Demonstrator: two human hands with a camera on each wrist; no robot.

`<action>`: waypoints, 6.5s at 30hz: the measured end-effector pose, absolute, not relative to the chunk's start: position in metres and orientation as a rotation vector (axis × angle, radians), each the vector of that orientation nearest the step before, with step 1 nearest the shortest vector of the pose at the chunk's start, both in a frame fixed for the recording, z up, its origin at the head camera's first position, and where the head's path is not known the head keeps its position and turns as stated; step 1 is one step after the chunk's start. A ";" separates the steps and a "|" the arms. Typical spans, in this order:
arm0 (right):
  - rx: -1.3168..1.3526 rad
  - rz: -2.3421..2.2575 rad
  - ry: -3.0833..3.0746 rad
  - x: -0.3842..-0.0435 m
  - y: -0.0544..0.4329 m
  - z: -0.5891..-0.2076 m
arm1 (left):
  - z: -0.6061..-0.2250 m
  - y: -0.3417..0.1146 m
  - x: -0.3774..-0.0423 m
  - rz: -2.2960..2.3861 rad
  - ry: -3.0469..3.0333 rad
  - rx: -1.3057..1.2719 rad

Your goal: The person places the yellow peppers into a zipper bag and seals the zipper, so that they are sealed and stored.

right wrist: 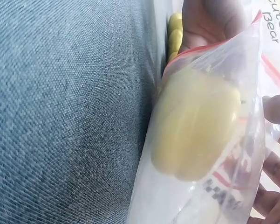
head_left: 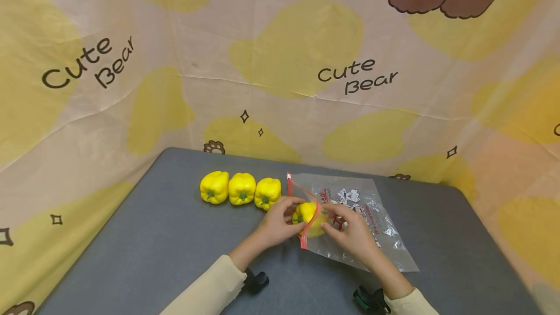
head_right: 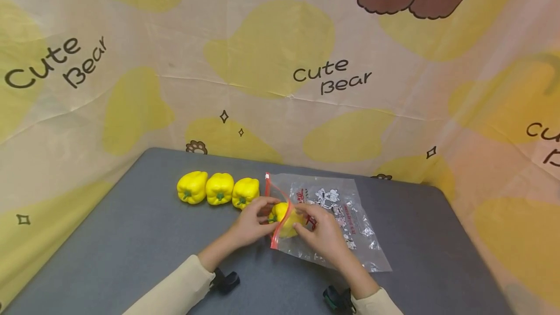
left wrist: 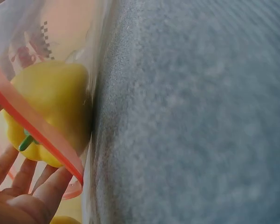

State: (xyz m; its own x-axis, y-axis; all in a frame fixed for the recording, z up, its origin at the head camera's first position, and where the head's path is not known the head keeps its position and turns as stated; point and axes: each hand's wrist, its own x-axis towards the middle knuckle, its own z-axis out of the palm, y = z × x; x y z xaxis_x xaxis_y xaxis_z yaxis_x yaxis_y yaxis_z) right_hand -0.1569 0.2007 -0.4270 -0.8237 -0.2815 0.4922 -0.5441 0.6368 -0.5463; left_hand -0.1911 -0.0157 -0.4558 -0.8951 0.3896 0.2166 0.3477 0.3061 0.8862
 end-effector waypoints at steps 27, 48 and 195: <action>0.615 0.987 -2.529 -0.153 0.198 -0.420 | -0.461 -0.002 -0.193 1.750 2.403 0.685; 0.650 0.946 -2.475 -0.152 0.198 -0.419 | -0.463 0.008 -0.192 1.829 2.284 0.611; 0.625 1.008 -2.500 -0.148 0.202 -0.420 | -0.430 -0.065 -0.182 1.845 2.558 0.459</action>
State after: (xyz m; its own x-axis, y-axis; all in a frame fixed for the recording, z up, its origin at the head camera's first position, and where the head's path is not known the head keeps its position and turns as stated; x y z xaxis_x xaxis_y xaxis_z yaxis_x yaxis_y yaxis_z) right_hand -0.1475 0.2020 -0.4200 -0.8322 -0.2609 0.4892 -0.5273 0.6452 -0.5530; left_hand -0.1821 -0.0648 -0.4303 -0.9576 0.2046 0.2030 0.2572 0.2888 0.9222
